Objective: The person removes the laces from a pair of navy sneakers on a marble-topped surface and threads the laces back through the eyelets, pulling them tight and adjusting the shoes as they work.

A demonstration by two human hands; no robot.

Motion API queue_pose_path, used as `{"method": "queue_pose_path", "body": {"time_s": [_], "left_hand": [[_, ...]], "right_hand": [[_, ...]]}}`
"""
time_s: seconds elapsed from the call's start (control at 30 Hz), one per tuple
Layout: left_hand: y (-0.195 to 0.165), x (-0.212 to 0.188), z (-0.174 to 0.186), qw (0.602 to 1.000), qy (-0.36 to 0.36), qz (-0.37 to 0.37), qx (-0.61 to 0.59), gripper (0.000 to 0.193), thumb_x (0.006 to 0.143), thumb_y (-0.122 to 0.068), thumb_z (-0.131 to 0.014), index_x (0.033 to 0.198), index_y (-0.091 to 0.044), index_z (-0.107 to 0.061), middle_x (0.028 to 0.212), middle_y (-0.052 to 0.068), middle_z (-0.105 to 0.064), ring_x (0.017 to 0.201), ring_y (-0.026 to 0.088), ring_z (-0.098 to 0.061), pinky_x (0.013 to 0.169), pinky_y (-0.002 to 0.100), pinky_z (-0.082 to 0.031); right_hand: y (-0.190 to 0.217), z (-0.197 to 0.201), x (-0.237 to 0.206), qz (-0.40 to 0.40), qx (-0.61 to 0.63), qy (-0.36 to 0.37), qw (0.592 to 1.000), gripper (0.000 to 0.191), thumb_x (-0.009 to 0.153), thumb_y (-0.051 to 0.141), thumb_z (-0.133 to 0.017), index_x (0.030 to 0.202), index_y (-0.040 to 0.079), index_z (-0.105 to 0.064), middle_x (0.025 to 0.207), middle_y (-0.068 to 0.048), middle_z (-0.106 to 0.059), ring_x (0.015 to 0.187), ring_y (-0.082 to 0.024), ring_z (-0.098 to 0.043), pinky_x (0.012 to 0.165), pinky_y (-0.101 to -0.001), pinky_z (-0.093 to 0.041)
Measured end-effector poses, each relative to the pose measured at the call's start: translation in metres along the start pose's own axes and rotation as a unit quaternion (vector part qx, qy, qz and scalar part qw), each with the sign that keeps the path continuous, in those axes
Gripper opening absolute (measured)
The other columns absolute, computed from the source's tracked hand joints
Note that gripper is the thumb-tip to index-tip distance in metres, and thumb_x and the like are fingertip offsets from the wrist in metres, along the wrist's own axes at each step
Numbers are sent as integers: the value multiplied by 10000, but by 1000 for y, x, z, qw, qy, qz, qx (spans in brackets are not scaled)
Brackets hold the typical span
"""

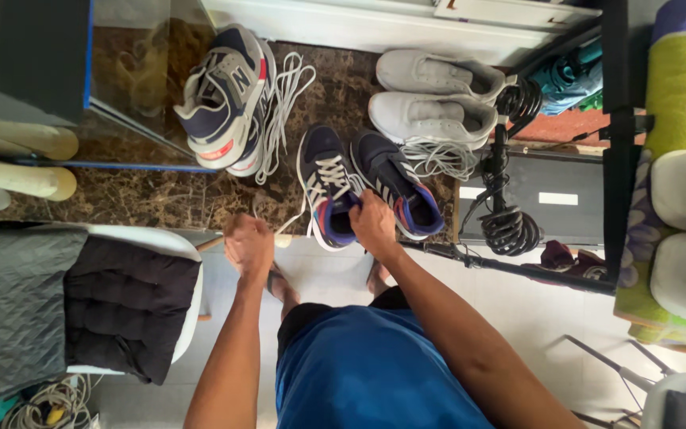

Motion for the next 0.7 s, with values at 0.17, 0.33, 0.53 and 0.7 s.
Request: {"method": "queue_pose_path", "body": {"time_s": [0.17,0.33,0.53,0.7], "left_hand": [[-43,-22,29,951,-222,-212,-35,592,780,-337,-788,1232,2,-612,1174,182,-657,1089,392,-651,902,493,-541],[-82,-35,-22,977,86,-125,-147,369,840,-276,-785,1135,-97,-654,995,138,-704,907,356,-701,785,477,-547],[-92,-21,-51,978,71,-156,-118,201,875,-147,-742,1002,-28,-643,963,191,-687,899,408,-685,783,511,-542],[-90,-16,-53,979,32,-146,-140,131,841,-111,-735,909,-25,-662,905,182,-701,882,396,-691,796,494,-547]], "right_hand": [[33,12,-10,15,9,8,1000,409,814,152,-691,1196,38,-600,1125,-192,-617,1004,-439,-620,786,-553,-493],[69,19,2,213,-68,-37,974,288,755,151,-736,1039,110,-713,1133,-88,-596,1088,-335,-567,878,-481,-498],[49,-7,26,226,-113,-10,968,105,759,149,-760,854,112,-738,1024,-90,-627,1024,-324,-598,866,-463,-476],[-8,3,44,-215,131,-129,959,184,880,241,-730,965,79,-708,1034,-135,-685,992,-342,-693,915,-410,-536]]}}
Point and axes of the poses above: each hand's wrist, its own x-axis towards the middle knuckle, its own z-axis out of the back of the hand, y = z × x, the point moved 4 cm from there along x, towards the middle knuckle
